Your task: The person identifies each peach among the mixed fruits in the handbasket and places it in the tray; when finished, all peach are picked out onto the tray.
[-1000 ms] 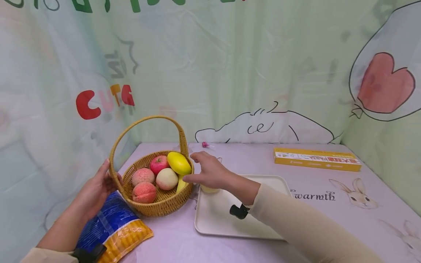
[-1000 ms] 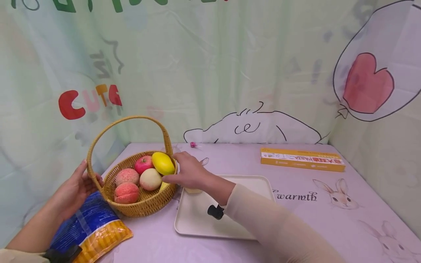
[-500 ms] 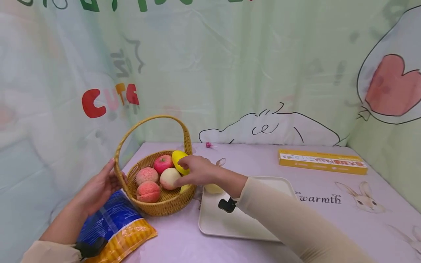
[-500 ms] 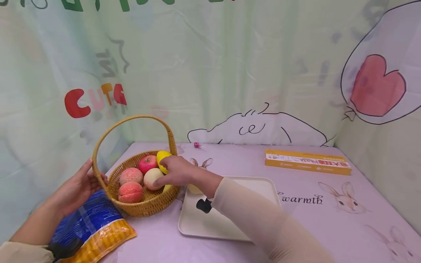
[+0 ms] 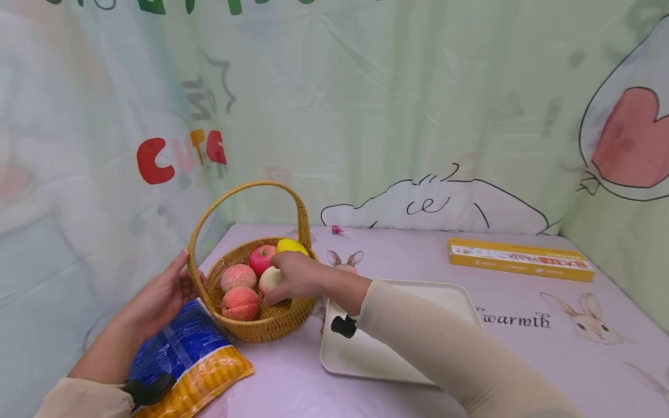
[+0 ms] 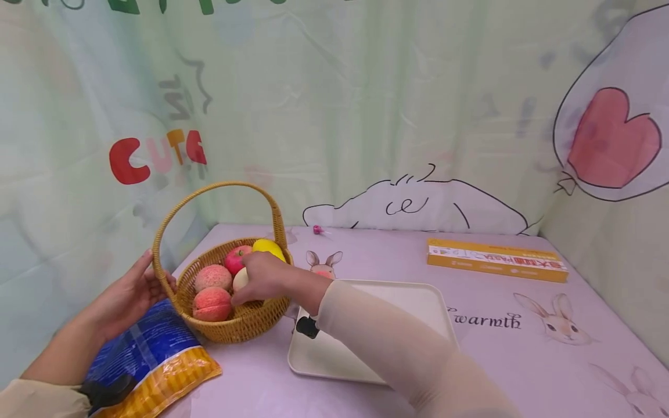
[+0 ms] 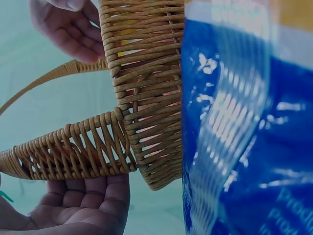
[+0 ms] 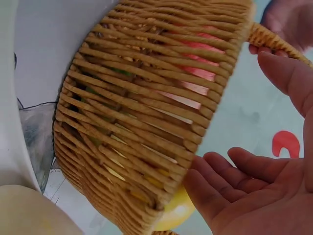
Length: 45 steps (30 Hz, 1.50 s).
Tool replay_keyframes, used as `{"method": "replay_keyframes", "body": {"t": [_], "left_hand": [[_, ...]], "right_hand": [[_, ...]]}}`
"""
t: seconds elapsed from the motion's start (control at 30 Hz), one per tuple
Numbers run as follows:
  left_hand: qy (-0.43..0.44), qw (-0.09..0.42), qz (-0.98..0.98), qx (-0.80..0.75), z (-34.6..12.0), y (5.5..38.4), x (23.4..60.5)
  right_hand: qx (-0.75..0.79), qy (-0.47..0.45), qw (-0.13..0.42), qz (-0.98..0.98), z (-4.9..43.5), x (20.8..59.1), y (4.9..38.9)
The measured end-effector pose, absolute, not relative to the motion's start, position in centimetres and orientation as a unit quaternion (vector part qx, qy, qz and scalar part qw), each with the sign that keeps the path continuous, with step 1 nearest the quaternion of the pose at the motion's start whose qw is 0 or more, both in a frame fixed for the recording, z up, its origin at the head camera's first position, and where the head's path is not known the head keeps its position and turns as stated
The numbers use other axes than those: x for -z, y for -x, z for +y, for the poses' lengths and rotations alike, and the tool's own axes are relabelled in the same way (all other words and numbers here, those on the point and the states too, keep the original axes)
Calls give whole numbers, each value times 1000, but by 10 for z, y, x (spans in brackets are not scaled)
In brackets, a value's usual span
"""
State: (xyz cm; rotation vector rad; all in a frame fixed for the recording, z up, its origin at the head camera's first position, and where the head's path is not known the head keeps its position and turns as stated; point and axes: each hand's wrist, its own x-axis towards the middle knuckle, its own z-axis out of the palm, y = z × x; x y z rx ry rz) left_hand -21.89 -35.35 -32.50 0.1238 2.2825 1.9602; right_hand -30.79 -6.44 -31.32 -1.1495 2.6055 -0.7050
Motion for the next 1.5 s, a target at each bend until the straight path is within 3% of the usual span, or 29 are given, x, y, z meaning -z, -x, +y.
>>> {"method": "replay_keyframes", "body": {"t": [0.9,1.5], "left_hand": [[-9,54,768,-638,-347,216,324],[-27,36,764,-643,-347,218,327]], "right_hand": [[84,334,95,934,-106,313,309],[36,366,110,923,-108,309,324]]}}
